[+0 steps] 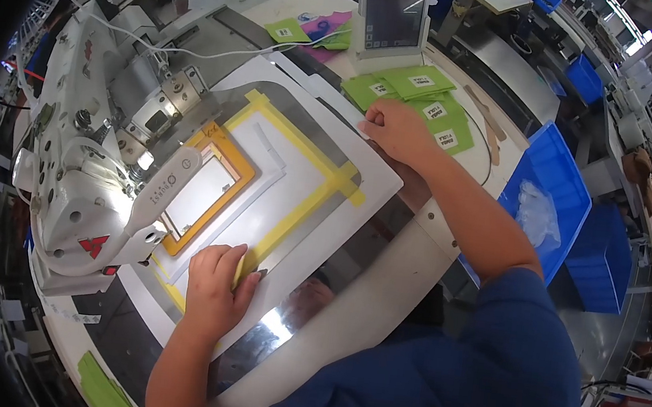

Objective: Sewing pocket panels onto green fabric pieces using an industrial sewing machine.

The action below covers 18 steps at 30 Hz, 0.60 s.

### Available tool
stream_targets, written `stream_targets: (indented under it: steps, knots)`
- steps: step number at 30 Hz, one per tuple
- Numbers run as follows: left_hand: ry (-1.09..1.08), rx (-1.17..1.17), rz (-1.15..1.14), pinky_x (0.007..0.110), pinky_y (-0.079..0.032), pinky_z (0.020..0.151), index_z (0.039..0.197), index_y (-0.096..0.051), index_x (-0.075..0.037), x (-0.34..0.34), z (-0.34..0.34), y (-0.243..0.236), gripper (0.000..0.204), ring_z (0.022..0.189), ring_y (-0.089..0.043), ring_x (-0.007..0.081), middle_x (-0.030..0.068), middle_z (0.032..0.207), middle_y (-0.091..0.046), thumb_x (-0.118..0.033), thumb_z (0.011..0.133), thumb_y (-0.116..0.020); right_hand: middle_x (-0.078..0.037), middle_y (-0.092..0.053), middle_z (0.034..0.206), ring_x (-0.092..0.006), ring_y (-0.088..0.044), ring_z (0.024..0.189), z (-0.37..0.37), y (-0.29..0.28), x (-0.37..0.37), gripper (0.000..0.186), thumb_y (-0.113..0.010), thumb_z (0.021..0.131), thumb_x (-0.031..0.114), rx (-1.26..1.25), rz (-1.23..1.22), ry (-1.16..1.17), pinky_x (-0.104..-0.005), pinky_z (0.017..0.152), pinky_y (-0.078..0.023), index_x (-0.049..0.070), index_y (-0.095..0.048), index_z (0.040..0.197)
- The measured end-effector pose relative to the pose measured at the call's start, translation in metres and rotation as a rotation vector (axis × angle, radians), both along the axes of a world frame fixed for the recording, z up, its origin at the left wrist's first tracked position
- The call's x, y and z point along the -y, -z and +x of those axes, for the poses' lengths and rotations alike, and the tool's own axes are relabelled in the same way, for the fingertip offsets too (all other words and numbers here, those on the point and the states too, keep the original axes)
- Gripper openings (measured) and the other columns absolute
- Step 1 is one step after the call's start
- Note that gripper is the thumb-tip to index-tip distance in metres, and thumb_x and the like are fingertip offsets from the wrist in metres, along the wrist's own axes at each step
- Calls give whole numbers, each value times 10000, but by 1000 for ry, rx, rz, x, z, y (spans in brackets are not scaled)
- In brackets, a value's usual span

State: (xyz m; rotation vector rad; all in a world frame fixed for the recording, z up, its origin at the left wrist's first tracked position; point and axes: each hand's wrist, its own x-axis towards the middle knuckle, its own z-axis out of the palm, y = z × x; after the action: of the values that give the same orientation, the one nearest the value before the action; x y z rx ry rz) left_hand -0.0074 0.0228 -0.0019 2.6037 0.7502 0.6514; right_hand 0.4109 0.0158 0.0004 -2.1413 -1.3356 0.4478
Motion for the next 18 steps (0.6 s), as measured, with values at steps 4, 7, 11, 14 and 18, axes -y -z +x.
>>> stream_targets:
  steps: [4, 7, 11, 14, 18]
  knots:
    - [-13, -11, -37, 468, -455, 970, 1222, -701, -55, -1, -1, 0, 446, 1085, -627, 337, 126, 1119, -656, -175, 822, -857, -90, -730, 856, -222, -687, 788, 4, 9, -6, 241, -816, 921, 274, 0, 21, 30, -379, 726, -543, 48, -754, 977]
    - [-10, -4, -35, 470, -456, 975, 1212, -701, -66, -2, -2, 0, 446, 1076, -622, 345, 127, 1113, -648, -160, 806, -862, -93, -749, 870, -214, -699, 799, 3, 6, -6, 222, -811, 922, 265, 38, 34, 24, -373, 736, -549, 52, -776, 974]
    - [-9, -9, -35, 472, -454, 981, 1202, -702, -77, -2, -4, 1, 436, 1085, -619, 345, 118, 1111, -643, -163, 806, -861, -106, -779, 881, -214, -717, 790, 6, 0, -6, 231, -818, 910, 274, -18, 20, 46, -359, 745, -552, 60, -817, 998]
    - [-8, 4, -44, 471, -455, 983, 1198, -703, -80, -2, -5, 3, 433, 1087, -621, 344, 113, 1109, -644, -163, 804, -862, -111, -784, 875, -211, -712, 760, -2, -15, -8, 241, -828, 903, 271, -35, -39, 86, -358, 738, -551, 56, -829, 1011]
    - [-7, 12, -45, 469, -455, 984, 1191, -702, -81, -2, -4, 3, 430, 1089, -625, 341, 110, 1105, -644, -165, 802, -866, -98, -770, 838, -177, -681, 721, -8, -36, -10, 267, -842, 899, 268, -25, -48, 55, -345, 720, -545, 30, -825, 1020]
